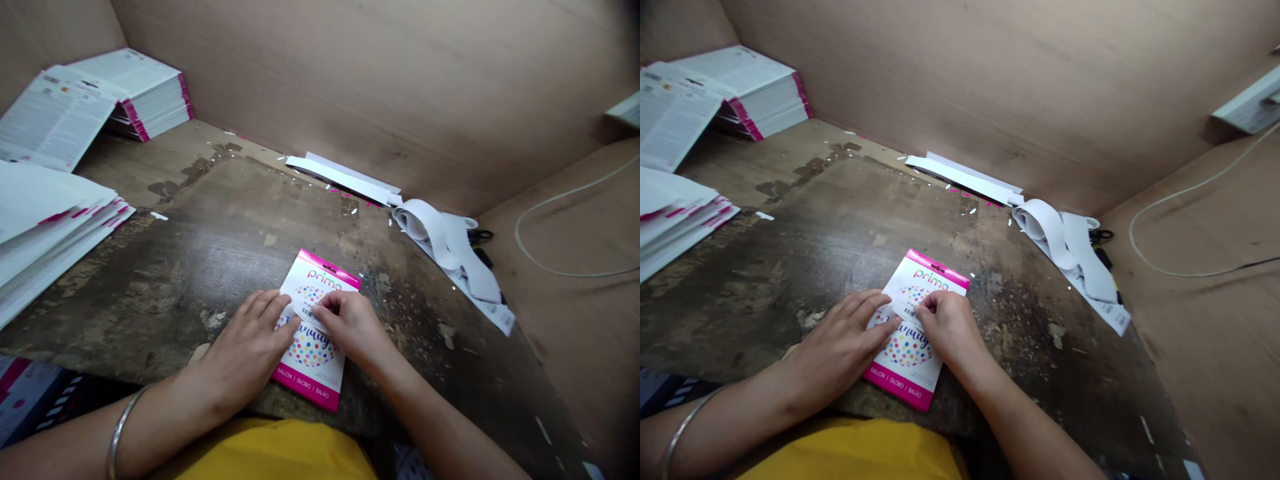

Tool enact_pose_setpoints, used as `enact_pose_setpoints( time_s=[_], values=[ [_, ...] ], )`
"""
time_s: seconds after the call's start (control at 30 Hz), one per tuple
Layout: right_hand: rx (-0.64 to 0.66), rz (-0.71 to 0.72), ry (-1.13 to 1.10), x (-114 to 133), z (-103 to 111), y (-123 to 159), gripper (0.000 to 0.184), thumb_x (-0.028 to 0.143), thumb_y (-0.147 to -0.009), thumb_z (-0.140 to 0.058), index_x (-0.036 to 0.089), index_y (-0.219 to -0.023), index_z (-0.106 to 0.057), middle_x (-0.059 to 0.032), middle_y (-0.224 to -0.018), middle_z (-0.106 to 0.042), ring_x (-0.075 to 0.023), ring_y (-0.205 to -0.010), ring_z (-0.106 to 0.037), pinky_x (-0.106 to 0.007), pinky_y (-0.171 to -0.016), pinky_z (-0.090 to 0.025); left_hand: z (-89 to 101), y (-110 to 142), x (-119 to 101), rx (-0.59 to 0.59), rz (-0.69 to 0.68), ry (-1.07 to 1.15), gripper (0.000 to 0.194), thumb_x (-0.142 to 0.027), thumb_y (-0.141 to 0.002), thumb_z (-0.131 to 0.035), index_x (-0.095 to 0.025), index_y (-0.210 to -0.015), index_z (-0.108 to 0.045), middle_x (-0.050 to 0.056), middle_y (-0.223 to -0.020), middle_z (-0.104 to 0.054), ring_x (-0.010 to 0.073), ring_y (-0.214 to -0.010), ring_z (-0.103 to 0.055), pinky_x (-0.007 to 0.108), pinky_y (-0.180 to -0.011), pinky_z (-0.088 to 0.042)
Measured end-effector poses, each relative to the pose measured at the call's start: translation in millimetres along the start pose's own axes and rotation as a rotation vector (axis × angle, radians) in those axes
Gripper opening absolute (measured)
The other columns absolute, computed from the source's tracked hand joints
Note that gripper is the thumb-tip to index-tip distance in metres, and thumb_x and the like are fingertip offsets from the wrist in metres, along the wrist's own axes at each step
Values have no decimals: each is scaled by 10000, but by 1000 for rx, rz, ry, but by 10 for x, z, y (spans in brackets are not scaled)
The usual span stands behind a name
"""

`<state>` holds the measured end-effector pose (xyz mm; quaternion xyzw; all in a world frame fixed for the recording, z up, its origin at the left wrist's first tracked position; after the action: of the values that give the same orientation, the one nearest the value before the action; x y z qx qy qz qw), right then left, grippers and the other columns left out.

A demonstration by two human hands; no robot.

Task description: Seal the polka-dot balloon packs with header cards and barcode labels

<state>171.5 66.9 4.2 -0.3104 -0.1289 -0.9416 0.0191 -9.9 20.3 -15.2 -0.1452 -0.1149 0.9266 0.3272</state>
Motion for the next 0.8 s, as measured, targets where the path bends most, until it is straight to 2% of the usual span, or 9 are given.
enact_pose_setpoints(
  time_s=[0.17,0.3,0.4,0.5,0.57,0.67,0.73,0.8],
  values=[
    [-16,-15,62,46,-1,11,142,261,-746,-600,192,-623,-612,4,-613,-634,-125,-555,-539,-223,-520,-358,-1,-4,0,22,-16,-9,300,-170,-867,-507,-197,-1152,-595,130,-1286,-520,318,-1241,-402,511,-1026,-342],
    [-22,10,112,50,-6,7,142,273,-757,-604,199,-637,-615,3,-633,-641,-129,-571,-542,-224,-524,-353,-2,-22,1,4,-149,11,268,-215,-907,-460,-151,-1133,-588,134,-1396,-437,285,-1326,-321,523,-1101,-211],
    [-31,30,153,63,-21,17,131,274,-770,-605,205,-659,-616,-2,-654,-644,-137,-594,-548,-228,-536,-351,-23,-28,14,52,-209,30,331,-185,-936,-373,-144,-1224,-532,121,-1378,-469,241,-1314,-362,497,-1120,-170],
    [-35,49,195,108,-26,49,107,256,-779,-607,207,-685,-607,-10,-688,-652,-146,-624,-562,-234,-569,-357,-64,-30,35,149,-168,31,419,-176,-939,-323,-151,-1347,-415,105,-1353,-501,226,-1292,-399,477,-1114,-180],
    [-59,50,230,125,-1,82,65,263,-791,-604,201,-770,-602,-28,-719,-655,-162,-635,-566,-248,-578,-350,-87,-31,40,177,-144,28,429,-201,-939,-329,-164,-1360,-402,94,-1368,-487,223,-1301,-385,469,-1117,-167],
    [-100,-40,304,35,90,140,238,353,-771,-635,183,-911,-544,-48,-718,-639,-187,-609,-554,-258,-532,-317,-97,-33,29,158,-131,43,392,-240,-937,-369,-197,-1315,-464,67,-1344,-517,211,-1293,-393,468,-1129,-123],
    [-85,-116,322,-108,165,186,280,432,-749,-641,201,-839,-510,-27,-688,-616,-181,-582,-537,-256,-502,-299,-85,-27,21,152,-113,65,376,-253,-931,-397,-227,-1296,-485,54,-1327,-534,218,-1280,-405,483,-1125,-128],
    [-69,-155,277,-269,231,246,273,454,-758,-614,220,-739,-476,7,-645,-589,-164,-561,-525,-254,-493,-305,-55,-16,31,149,-50,85,369,-276,-922,-419,-278,-1282,-501,64,-1340,-515,265,-1277,-398,524,-1092,-197]
  ],
)
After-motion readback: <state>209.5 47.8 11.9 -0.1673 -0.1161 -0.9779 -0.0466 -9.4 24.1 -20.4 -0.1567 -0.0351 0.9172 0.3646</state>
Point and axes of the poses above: each hand's wrist, its own y-axis away from the middle knuckle, its own z-axis out of the back of the hand, x = y × z, the point moved 2 cm from there along -y, towards the middle knuckle
